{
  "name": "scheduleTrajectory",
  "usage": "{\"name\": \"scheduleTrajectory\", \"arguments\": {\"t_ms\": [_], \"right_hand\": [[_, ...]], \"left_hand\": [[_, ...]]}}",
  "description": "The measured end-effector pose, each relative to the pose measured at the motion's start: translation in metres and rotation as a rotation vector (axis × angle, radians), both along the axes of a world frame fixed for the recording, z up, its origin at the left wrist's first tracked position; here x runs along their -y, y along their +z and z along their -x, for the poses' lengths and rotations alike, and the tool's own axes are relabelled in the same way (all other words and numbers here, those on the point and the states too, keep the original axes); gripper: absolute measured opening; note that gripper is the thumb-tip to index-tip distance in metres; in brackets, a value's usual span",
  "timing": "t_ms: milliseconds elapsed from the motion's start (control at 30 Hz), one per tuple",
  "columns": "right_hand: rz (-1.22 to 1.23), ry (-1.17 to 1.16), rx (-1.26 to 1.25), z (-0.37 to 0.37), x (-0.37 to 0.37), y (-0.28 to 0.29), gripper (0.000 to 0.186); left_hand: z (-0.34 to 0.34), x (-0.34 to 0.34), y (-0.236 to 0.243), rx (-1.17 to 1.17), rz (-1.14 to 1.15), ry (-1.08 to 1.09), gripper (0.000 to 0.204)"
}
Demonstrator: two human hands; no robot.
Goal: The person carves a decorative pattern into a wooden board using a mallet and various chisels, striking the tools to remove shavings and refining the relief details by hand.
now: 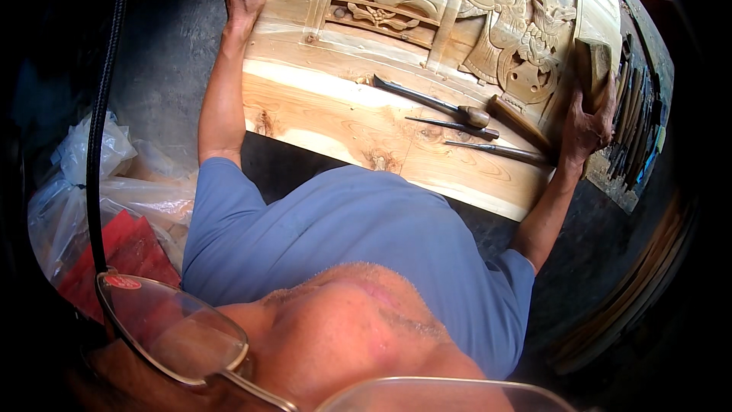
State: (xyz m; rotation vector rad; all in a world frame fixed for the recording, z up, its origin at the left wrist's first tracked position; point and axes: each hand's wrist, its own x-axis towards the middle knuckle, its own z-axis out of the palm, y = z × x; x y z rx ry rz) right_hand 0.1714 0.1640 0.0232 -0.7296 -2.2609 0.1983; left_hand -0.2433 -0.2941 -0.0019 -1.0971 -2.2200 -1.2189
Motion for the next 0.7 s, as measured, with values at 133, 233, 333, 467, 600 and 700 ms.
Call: {"name": "scheduleTrajectory", "arguments": {"t_ms": [133, 233, 333, 467, 600, 700], "right_hand": [[-0.002, -0.001, 0.000, 0.001, 0.003, 0.003, 0.064], [-0.001, 0.019, 0.002, 0.004, 0.002, 0.004, 0.062], [-0.002, 0.005, 0.002, 0.001, 0.002, 0.006, 0.062], [-0.013, 0.017, 0.004, 0.000, 0.001, 0.007, 0.062], [-0.007, 0.031, 0.001, -0.001, 0.000, 0.006, 0.062], [-0.058, -0.007, 0.016, -0.002, -0.004, 0.001, 0.063]], "left_hand": [[-0.002, 0.008, 0.001, 0.312, 0.016, 0.044, 0.027], [-0.007, 0.011, 0.004, 0.409, -0.045, 0.034, 0.025], [-0.005, 0.004, 0.004, 0.289, 0.030, 0.048, 0.021], [-0.005, 0.001, 0.003, 0.354, -0.012, 0.066, 0.019], [-0.002, 0.001, -0.003, 0.102, 0.106, 0.114, 0.020], [0.003, -0.003, 0.000, -0.030, 0.211, 0.208, 0.021]]}}
